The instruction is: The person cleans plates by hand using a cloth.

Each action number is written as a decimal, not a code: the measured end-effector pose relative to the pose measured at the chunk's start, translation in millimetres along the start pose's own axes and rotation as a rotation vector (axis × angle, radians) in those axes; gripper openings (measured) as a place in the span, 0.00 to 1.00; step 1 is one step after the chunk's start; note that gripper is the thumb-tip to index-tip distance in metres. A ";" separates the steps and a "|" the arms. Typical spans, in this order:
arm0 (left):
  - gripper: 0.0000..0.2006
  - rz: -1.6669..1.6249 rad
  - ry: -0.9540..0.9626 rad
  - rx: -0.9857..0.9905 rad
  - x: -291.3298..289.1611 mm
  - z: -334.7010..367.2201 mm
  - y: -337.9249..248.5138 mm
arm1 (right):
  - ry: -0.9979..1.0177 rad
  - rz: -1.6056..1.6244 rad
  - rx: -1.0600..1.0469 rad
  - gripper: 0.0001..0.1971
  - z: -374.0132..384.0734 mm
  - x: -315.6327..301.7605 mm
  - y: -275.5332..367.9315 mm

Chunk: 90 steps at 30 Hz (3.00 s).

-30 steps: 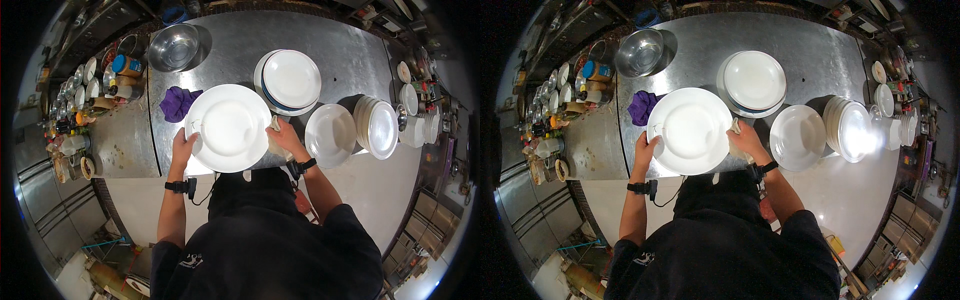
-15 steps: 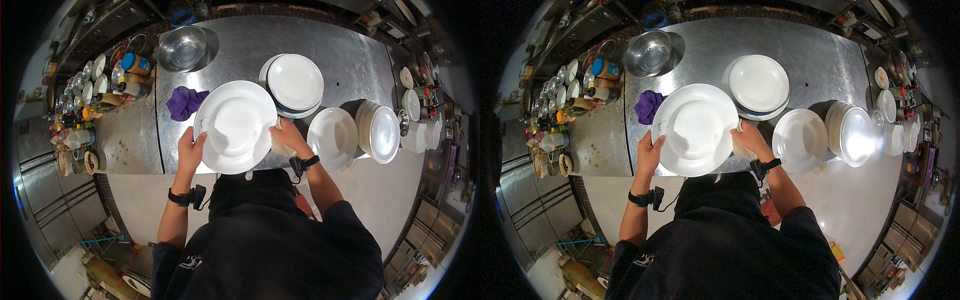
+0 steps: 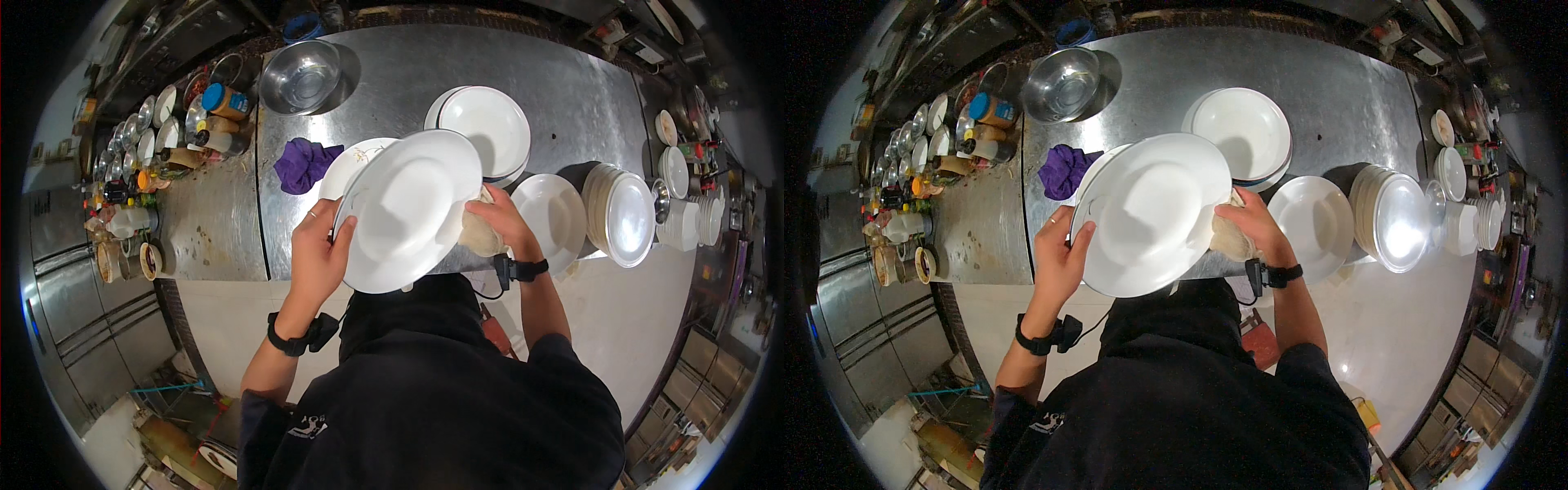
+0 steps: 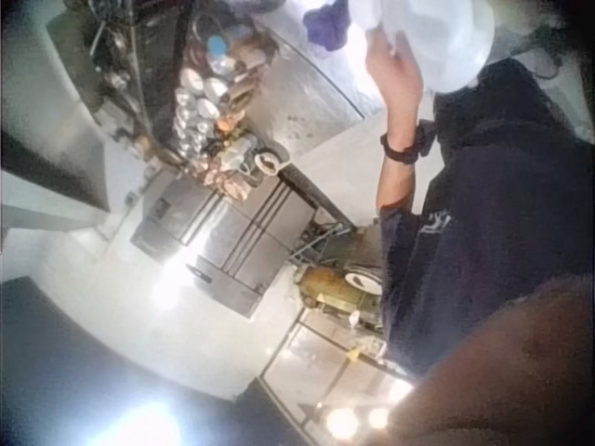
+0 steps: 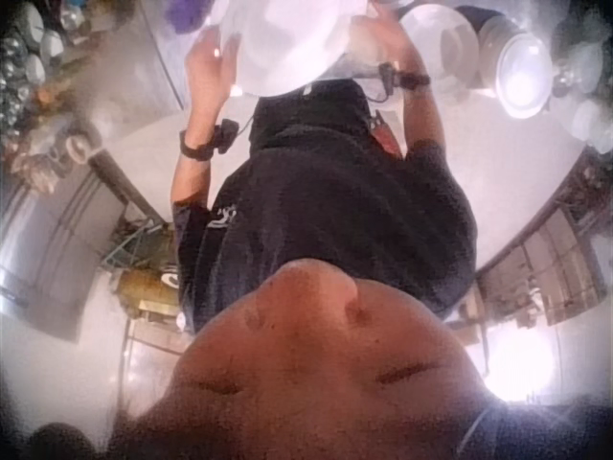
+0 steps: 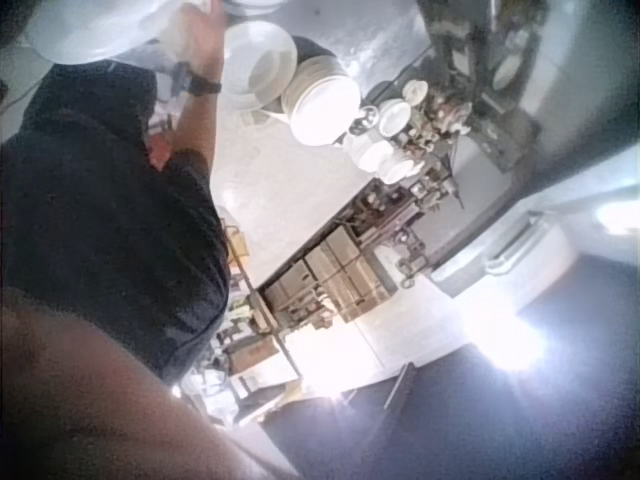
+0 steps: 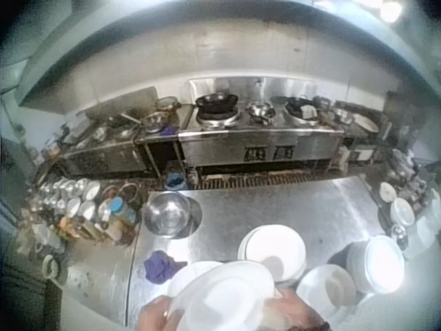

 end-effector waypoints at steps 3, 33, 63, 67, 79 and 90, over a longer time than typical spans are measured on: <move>0.20 0.150 0.025 0.218 -17.3 -4.3 -19.8 | -0.021 -0.195 -0.118 0.20 1.5 -6.3 7.2; 0.23 0.415 -0.008 0.686 47.4 -85.4 104.2 | 0.086 0.657 0.197 0.22 -37.5 13.8 -79.0; 0.24 -1.278 -0.293 -0.896 171.1 -131.5 142.0 | -0.003 0.257 0.172 0.15 -51.2 0.7 -137.2; 0.23 -1.163 -0.409 -0.896 175.3 -122.9 139.9 | -0.052 0.297 0.125 0.14 -70.0 -23.7 -95.8; 0.28 -1.099 -0.398 -0.891 174.8 -109.3 151.5 | -0.015 0.461 -0.238 0.30 -50.4 16.5 -23.8; 0.25 -0.988 -0.437 -0.844 175.8 -108.2 133.0 | -0.421 -0.976 -0.906 0.39 -5.7 99.5 -113.2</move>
Point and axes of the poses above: each hand's wrist, its own z-axis towards the middle knuckle, its own x-axis out of the palm, y = z × x, the point moved 1 cm from there along z, towards the middle knuckle, and after that the axes turned 3 degrees about y, right-handed, at the moved point
